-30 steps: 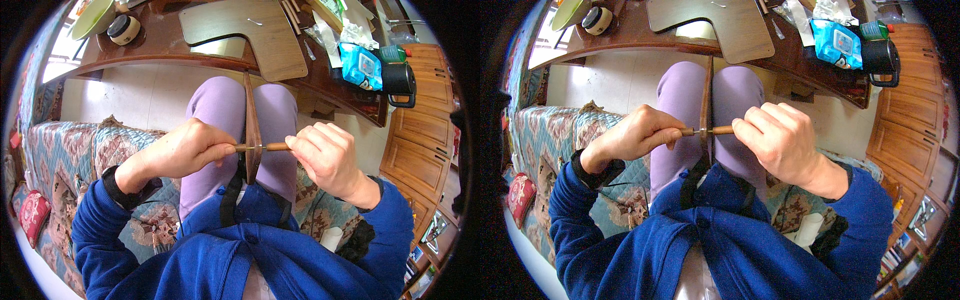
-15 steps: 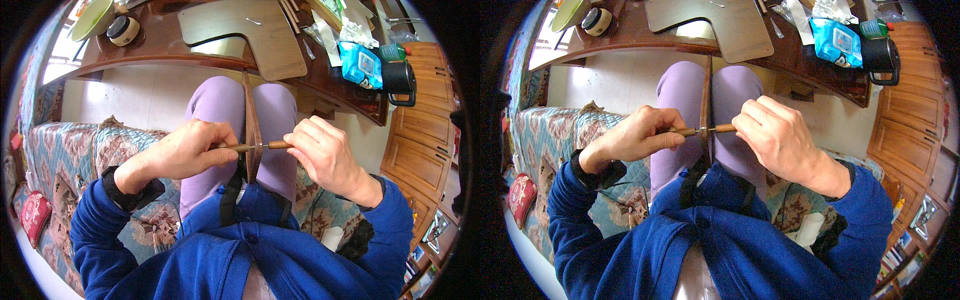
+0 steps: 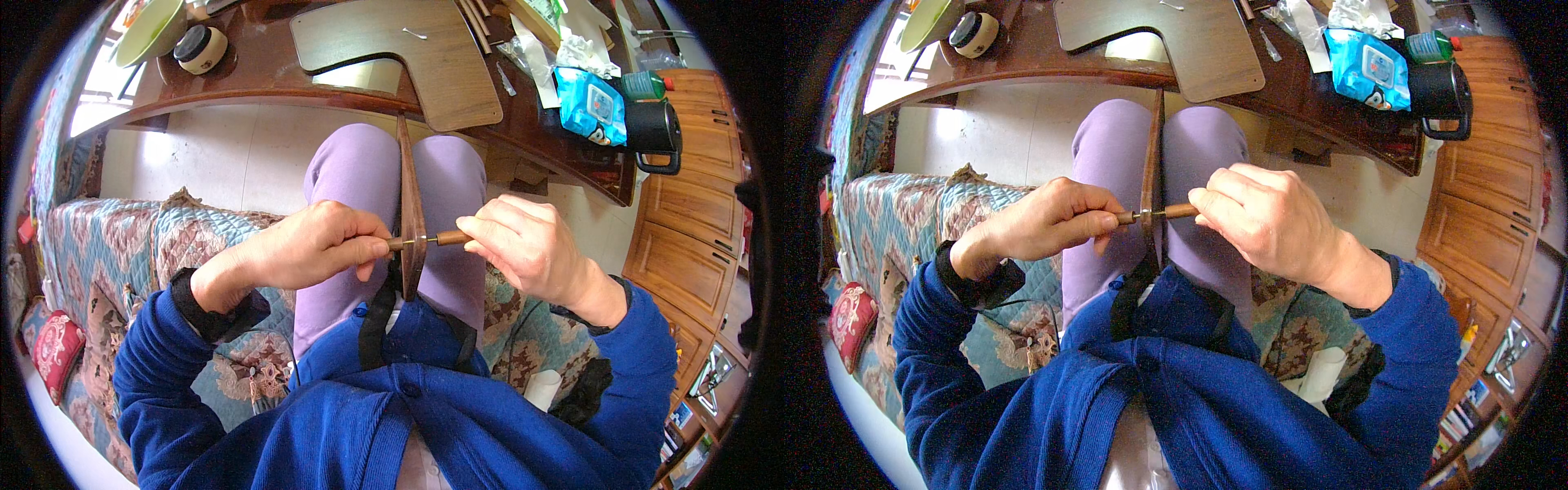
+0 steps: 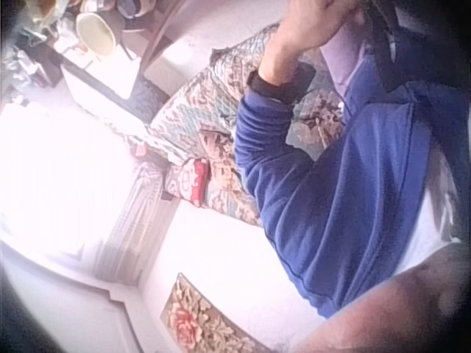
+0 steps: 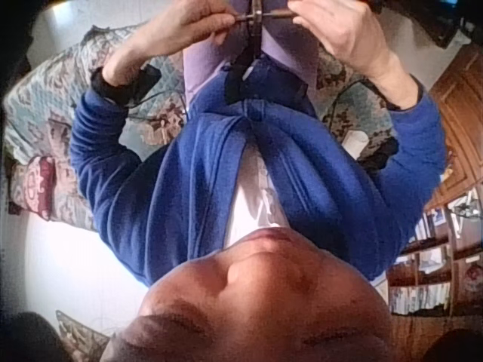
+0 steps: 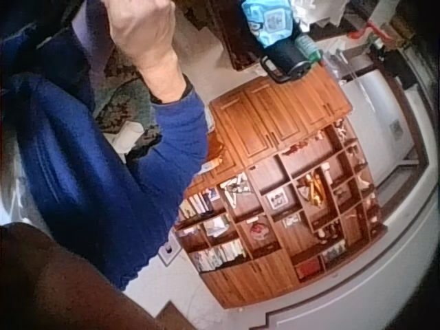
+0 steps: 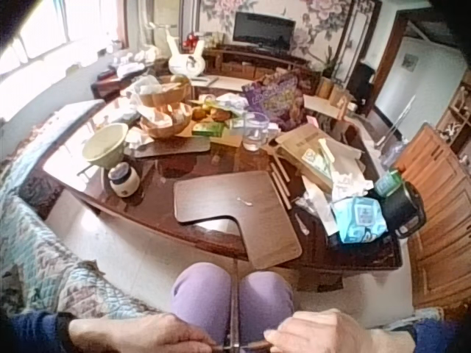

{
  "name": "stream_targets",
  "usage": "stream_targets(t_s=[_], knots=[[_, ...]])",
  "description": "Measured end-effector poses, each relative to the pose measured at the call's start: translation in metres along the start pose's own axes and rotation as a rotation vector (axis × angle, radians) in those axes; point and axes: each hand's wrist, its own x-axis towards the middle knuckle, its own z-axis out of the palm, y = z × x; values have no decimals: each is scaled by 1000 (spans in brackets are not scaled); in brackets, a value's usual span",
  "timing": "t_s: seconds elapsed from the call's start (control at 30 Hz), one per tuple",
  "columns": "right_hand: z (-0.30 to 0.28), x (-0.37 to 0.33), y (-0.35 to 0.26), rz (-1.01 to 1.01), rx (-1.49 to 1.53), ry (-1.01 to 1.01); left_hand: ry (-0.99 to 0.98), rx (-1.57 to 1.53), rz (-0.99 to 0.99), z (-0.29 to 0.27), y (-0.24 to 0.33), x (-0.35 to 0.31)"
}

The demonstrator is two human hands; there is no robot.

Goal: The person joins two short wooden dowels using a metal connector, then inserts the assembled dowel into a pre-drilled hole in a flat wooden piece. They repeat the process with a second dowel and a second wooden piece, aligning and inserting each dowel into its corresponding hole.

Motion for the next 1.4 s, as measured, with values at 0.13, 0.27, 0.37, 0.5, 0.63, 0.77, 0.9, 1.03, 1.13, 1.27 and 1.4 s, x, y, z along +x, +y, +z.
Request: stream_targets(t_s=[0.13,0.27,0.37,0.5,0.63,0.77,0.9,1.03,1.13,1.27,1.4], knots=[[-7,4,-1,191,251,-185,106,38,109,5,-5,1],[-16,10,-2,338,395,-336,205,209,192,6,-5,2],[-12,8,-10,314,271,-153,205,192,154,5,-2,1],[-3,0,-15,97,-42,-66,177,116,130,6,0,-1],[2,-5,-14,-72,-253,18,111,53,77,4,1,-2],[-2,-1,-14,-62,-232,-24,105,56,94,3,0,-1],[-8,4,-11,107,-27,-186,165,85,160,8,-3,1],[-11,13,1,437,526,-337,294,386,333,13,-8,2],[-16,18,10,793,879,-620,390,646,423,18,-11,1],[-14,25,13,991,1154,-768,453,800,466,21,-12,-2],[-20,16,0,607,699,-530,414,761,415,21,-12,-2]])
